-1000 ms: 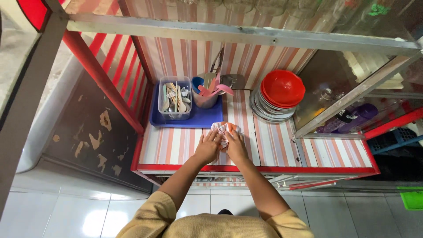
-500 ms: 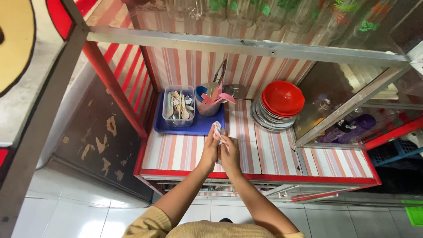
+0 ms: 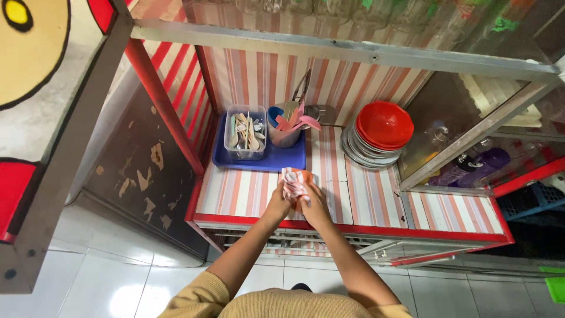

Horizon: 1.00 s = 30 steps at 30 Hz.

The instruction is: The person wipes several glass jars and plastic containers with a cloth on a counter. The person places the cleaned jars on a shelf and stacks the plastic containers on the counter.

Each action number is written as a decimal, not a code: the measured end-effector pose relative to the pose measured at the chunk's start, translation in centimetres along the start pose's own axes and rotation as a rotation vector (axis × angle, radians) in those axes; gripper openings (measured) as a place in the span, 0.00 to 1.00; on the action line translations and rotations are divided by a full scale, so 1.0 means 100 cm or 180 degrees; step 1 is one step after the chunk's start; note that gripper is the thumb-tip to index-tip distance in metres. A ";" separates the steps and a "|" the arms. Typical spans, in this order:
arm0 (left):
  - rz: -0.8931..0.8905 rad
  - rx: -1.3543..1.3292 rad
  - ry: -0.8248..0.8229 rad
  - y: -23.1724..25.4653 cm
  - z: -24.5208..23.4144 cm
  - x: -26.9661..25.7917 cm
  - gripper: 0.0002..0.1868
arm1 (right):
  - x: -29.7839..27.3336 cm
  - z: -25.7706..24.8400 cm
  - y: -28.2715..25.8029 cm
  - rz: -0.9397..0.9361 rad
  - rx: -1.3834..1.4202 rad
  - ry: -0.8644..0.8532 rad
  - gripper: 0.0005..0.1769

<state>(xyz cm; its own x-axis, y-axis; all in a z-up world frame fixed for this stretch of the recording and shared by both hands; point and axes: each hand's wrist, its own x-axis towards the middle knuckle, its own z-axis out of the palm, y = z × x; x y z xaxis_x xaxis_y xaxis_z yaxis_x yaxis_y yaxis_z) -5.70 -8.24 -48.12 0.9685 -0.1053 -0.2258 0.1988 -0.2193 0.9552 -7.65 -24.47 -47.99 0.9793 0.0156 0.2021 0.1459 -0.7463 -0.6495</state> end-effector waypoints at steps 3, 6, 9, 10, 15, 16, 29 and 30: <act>0.0025 -0.0106 -0.0108 0.048 -0.005 -0.035 0.39 | -0.006 0.011 0.016 -0.0070 -0.0151 -0.0039 0.35; -0.0145 -0.0692 -0.0132 0.012 0.010 -0.012 0.35 | -0.004 -0.004 0.005 0.0274 0.0075 -0.0337 0.29; -0.0255 -0.1257 -0.0039 -0.038 0.019 0.031 0.34 | -0.007 -0.006 -0.010 0.0508 0.2208 -0.0378 0.34; -0.0260 -0.1245 -0.0087 -0.022 0.018 0.021 0.34 | -0.008 -0.006 -0.010 0.0536 0.2202 -0.0337 0.34; 0.0103 -0.1578 0.0414 0.045 0.015 -0.013 0.15 | -0.017 -0.048 -0.056 0.1394 0.3204 0.0066 0.28; 0.0102 -0.1572 0.0386 0.061 0.022 -0.025 0.15 | -0.015 -0.048 -0.048 0.1404 0.3203 0.0095 0.28; 0.0399 -0.2241 -0.0526 0.155 0.090 -0.080 0.29 | -0.024 -0.162 0.022 0.2201 0.4455 0.0479 0.28; 0.0278 -0.2294 -0.0442 0.156 0.094 -0.081 0.29 | -0.026 -0.167 0.035 0.2036 0.4464 0.0620 0.25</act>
<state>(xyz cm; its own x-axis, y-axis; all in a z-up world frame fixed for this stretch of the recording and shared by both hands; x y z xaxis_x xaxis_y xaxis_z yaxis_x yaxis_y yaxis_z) -11.84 -19.92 -33.22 0.9669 -0.2255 -0.1196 0.2174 0.4820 0.8488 -12.03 -38.19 -38.55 0.9110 -0.2179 -0.3501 -0.1553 0.6054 -0.7806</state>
